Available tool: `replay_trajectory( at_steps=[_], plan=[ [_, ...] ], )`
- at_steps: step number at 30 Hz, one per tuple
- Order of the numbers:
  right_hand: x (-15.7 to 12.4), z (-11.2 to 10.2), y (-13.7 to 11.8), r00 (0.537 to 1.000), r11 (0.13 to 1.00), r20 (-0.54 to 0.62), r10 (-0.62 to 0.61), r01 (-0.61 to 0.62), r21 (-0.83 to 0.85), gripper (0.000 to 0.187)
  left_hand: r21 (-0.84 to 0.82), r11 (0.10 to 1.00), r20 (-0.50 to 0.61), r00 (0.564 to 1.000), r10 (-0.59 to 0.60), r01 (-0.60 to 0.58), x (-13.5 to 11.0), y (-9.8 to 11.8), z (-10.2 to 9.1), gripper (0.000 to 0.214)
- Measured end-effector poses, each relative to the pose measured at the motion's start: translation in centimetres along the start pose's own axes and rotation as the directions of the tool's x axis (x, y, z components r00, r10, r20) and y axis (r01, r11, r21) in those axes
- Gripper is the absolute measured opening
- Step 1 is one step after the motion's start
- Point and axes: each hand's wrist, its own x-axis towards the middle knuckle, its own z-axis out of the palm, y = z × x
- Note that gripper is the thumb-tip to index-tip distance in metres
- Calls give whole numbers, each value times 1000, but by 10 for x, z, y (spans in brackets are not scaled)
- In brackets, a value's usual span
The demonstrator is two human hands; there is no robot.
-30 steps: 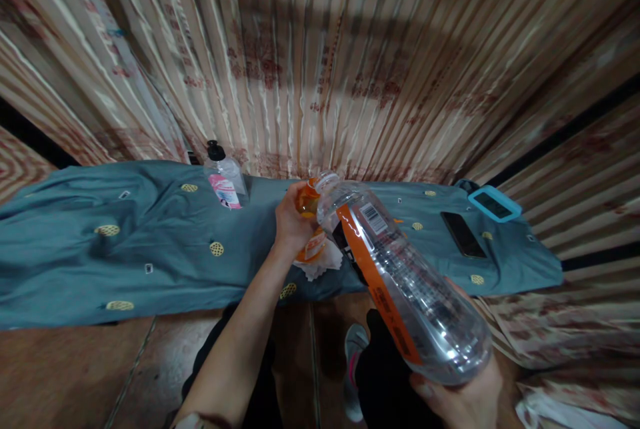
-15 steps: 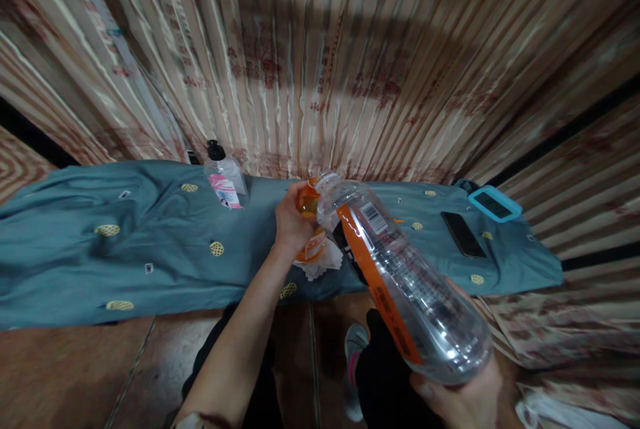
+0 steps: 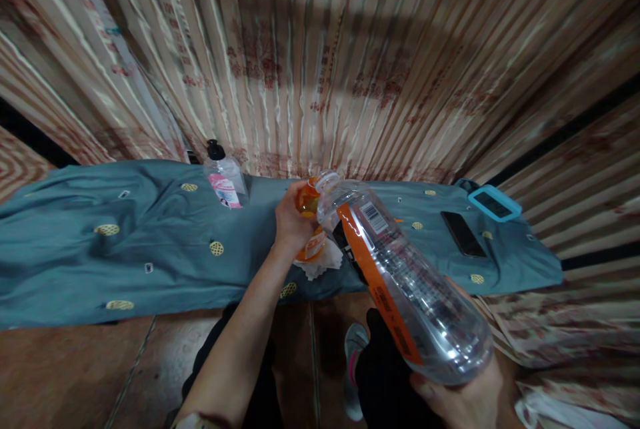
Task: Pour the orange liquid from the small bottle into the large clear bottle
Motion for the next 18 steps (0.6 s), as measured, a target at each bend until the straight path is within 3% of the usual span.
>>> replay_trajectory(
  at_steps=[4,11,13,18],
  plan=[
    [4,-8,11,981,985,117,-154,162,-60,102,-3,1000,0,1000,7,-7,0,0,0,42],
    [6,-9,10,967,966,128,-222,236,-104,98,2,1000,-2,1000,17,-17,0,0,0,44],
    [4,-6,7,976,975,100,-194,202,-88,97,3,1000,-9,1000,15,-15,0,0,1,46],
    [-1,3,-2,999,1000,-49,9,-8,13,101,13,1000,-5,1000,15,-15,0,-2,1,45]
  ],
)
